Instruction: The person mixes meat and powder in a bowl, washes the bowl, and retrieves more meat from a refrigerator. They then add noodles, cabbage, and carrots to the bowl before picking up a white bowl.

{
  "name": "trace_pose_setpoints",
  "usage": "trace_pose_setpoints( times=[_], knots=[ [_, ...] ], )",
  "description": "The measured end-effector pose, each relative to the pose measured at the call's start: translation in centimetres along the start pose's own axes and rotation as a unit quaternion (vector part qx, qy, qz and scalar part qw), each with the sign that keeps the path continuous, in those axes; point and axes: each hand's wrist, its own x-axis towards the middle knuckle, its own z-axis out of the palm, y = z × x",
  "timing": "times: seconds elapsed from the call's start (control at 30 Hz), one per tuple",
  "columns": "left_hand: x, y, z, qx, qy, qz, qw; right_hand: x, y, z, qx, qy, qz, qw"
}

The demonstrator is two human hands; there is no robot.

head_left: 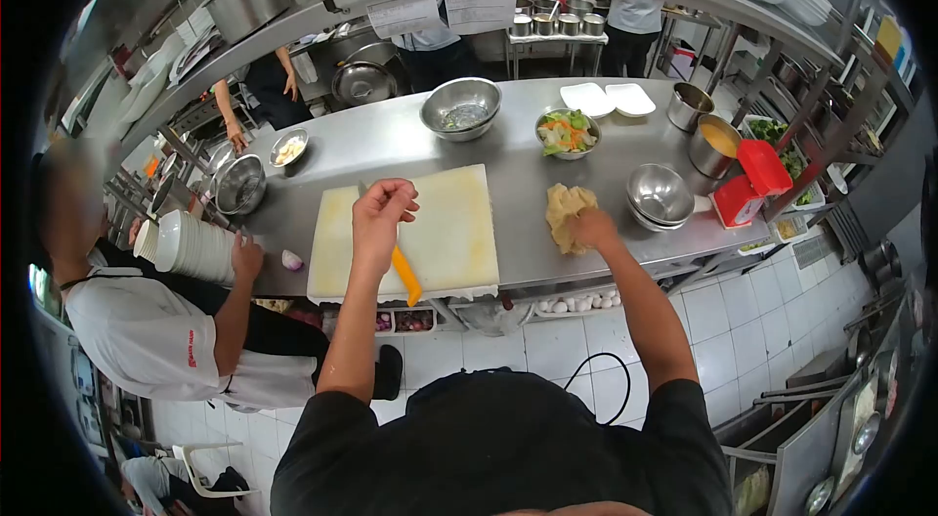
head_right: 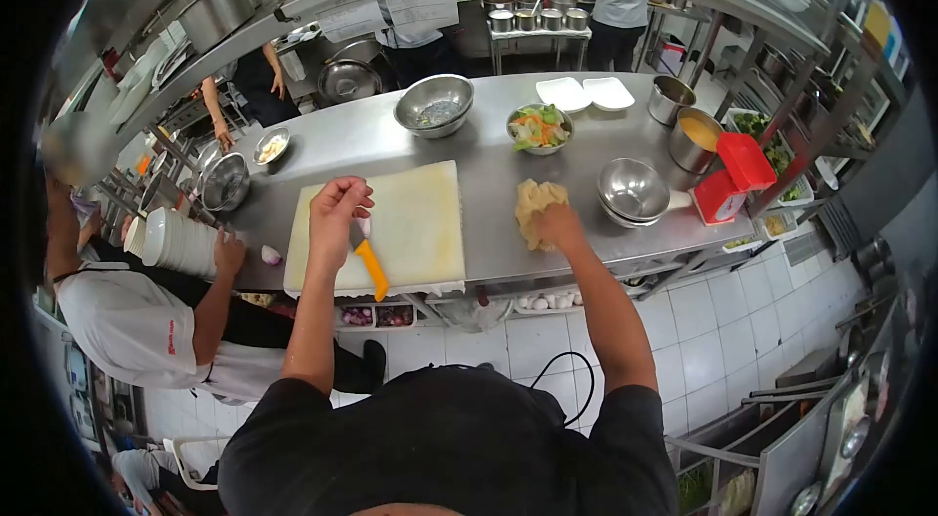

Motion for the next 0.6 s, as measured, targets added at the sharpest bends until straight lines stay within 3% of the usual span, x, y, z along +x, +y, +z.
trace_pose_setpoints(
  times=[0.07,0.13,0.2,0.37,0.6],
  knots=[
    [-0.1,-0.4,0.0,-0.01,-0.007,-0.008,1.0,0.1,-1.1,-1.6,0.018,0.035,-0.024,0.999],
    [-0.2,-0.8,0.1,-0.02,-0.017,-0.016,1.0,1.4,-2.5,-2.3,0.041,0.185,-0.125,0.974],
    [-0.3,-1.2,0.3,-0.029,-0.027,-0.026,0.999,1.7,-6.5,-6.8,0.196,0.141,-0.152,0.958],
    [-1.1,-1.1,0.0,-0.039,-0.009,-0.046,0.998,0.1,-14.9,-15.5,0.326,0.107,-0.129,0.93],
    [-5.3,-2.0,-4.9,-0.013,0.029,-0.01,0.999,-1.0,-16.2,-13.9,0.294,0.081,-0.185,0.934]
  ],
)
